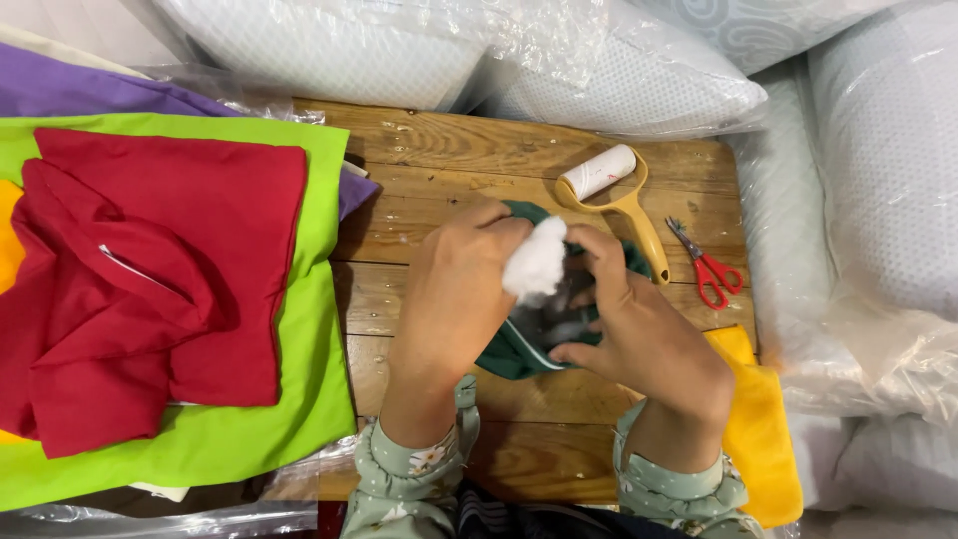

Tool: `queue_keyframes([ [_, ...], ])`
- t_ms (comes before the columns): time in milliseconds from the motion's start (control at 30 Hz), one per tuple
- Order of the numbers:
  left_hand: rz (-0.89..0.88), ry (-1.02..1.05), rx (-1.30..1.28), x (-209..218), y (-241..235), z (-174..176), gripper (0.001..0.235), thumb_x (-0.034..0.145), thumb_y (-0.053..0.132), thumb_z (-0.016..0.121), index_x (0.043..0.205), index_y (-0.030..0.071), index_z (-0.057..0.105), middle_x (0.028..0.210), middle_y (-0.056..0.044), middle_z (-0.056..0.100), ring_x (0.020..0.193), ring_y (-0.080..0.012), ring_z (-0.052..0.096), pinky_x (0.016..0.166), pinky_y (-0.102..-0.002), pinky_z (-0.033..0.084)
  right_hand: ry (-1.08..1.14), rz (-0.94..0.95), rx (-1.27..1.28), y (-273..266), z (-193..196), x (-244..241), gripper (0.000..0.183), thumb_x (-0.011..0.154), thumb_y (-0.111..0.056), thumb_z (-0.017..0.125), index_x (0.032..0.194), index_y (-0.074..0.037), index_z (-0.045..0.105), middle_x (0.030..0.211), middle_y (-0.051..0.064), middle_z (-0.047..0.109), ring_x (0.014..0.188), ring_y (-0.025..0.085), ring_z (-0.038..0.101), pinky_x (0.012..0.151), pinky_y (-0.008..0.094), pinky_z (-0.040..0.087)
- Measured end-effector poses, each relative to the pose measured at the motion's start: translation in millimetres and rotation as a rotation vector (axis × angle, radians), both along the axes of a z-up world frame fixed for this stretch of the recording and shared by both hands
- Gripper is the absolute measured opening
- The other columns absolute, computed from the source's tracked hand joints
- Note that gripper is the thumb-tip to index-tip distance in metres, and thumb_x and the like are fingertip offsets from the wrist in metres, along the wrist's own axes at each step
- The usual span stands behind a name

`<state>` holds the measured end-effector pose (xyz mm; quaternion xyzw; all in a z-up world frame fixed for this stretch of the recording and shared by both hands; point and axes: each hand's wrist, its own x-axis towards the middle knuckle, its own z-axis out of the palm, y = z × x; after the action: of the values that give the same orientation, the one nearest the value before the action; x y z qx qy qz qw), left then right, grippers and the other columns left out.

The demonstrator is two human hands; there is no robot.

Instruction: The person repeatedly takes handfuls of white cotton-like filling from a large plastic bag and stuffs it into a green fabric pouch. They use both hands to push the material inside and adjust the pouch opening. The workspace includes a wooden table with other colorful fabrics and tools nearby.

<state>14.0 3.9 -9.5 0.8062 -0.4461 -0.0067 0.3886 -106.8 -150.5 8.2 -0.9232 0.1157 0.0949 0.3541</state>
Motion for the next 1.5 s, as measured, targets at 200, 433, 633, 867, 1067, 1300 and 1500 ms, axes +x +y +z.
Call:
queue_keyframes([
  [200,-0.001,0.126,0.194,9.7,-1.9,-14.5,0.023,0.078,-0.010,0.069,0.098,0.000,0.076,0.092,-0.018,0.067,0.075,-0.0355,0.071,0.060,-0.040,0.060,-0.379,0.180,-0.176,-2.0,-28.9,7.8,0.025,0.083,-0.011,0.080,0.097,-0.005,0.060,0.087,0.011,0.065,0.087,0.034,0.072,0.070,0.043,0.063],
  [433,0.016,0.239,0.145,21.8,5.1,-26.6,0.024,0.082,-0.005,0.072,0.105,0.000,0.075,0.098,-0.019,0.066,0.084,-0.0382,0.073,0.064,-0.042,0.062,-0.625,0.157,-0.230,1.5,-67.4,33.2,0.021,0.080,-0.001,0.079,0.082,-0.001,0.058,0.071,0.011,0.056,0.071,0.035,0.064,0.055,0.042,0.052],
  [633,-0.121,0.175,-0.304,23.0,21.0,-5.8,0.031,0.077,-0.013,0.070,0.107,-0.004,0.071,0.111,-0.026,0.067,0.101,-0.0517,0.067,0.081,-0.053,0.058,-0.373,0.077,-0.193,-20.9,-49.8,14.0,0.014,0.079,0.005,0.071,0.089,-0.005,0.068,0.069,0.013,0.067,0.072,0.032,0.073,0.056,0.038,0.062],
  [867,-0.234,0.282,-0.631,19.7,12.4,-6.2,0.025,0.084,-0.002,0.074,0.108,0.005,0.072,0.112,-0.014,0.072,0.106,-0.0352,0.072,0.088,-0.042,0.058,-0.498,-0.098,0.372,-14.6,-34.3,7.0,0.049,0.088,0.005,0.068,0.134,-0.002,0.053,0.108,0.018,0.071,0.097,0.023,0.072,0.081,0.038,0.065],
  [1067,-0.346,0.350,-0.613,20.2,7.0,-13.1,0.026,0.084,0.001,0.075,0.109,0.002,0.069,0.115,-0.020,0.071,0.109,-0.0394,0.070,0.094,-0.051,0.056,-0.718,-0.158,0.457,-16.4,-72.0,11.7,0.033,0.089,0.011,0.068,0.119,0.005,0.055,0.101,0.015,0.068,0.097,0.018,0.071,0.080,0.033,0.064],
  [1300,-0.177,0.370,-0.261,36.3,21.2,-42.6,0.027,0.078,-0.008,0.072,0.103,0.000,0.072,0.094,-0.023,0.073,0.086,-0.0439,0.072,0.075,-0.047,0.056,-0.864,-0.273,0.261,-26.0,-46.9,6.9,0.019,0.086,0.023,0.072,0.099,0.009,0.068,0.101,0.020,0.068,0.094,0.023,0.070,0.079,0.033,0.059],
  [1500,-0.140,0.479,-0.382,23.2,22.7,-13.6,0.024,0.080,-0.003,0.074,0.087,0.013,0.059,0.078,0.006,0.059,0.071,-0.0059,0.048,0.058,-0.024,0.035,-0.639,-0.328,0.240,-21.5,-34.6,4.3,0.021,0.092,0.005,0.077,0.106,-0.004,0.064,0.093,0.005,0.067,0.077,0.006,0.064,0.067,0.015,0.051],
])
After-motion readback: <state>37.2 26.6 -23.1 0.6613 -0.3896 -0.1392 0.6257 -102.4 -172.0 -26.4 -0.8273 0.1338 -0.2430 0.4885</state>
